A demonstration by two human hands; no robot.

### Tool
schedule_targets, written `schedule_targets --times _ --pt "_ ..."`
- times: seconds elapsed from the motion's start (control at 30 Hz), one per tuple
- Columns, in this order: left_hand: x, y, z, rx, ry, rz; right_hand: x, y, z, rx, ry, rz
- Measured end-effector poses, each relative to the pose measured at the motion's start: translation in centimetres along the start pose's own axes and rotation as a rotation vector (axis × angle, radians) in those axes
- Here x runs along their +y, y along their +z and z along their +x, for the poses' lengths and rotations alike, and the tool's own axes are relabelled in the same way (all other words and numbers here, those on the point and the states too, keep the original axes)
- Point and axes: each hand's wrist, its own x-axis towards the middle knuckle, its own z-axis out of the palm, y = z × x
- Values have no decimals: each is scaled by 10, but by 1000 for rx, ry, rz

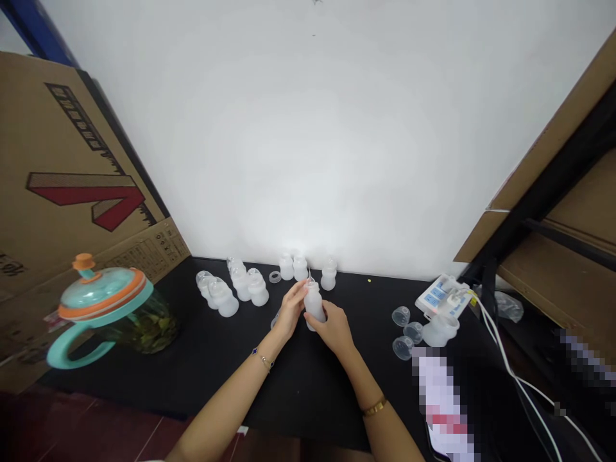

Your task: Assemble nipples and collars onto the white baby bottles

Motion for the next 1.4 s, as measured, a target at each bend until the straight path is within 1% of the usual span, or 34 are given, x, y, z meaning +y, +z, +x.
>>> schedule_targets --times 0.37,0.57,1.27,1.4 --pt "-1 0 0 20 15 31 2 1 0 -4 7 -10" --pt "2 0 -1 -2 -1 40 1 1 0 -1 -6 -1" --pt "-1 1 0 21 1 3 -1 0 -1 -5 10 -16" --pt "0 1 0 2 -6 -6 -1 0 -1 2 13 -26"
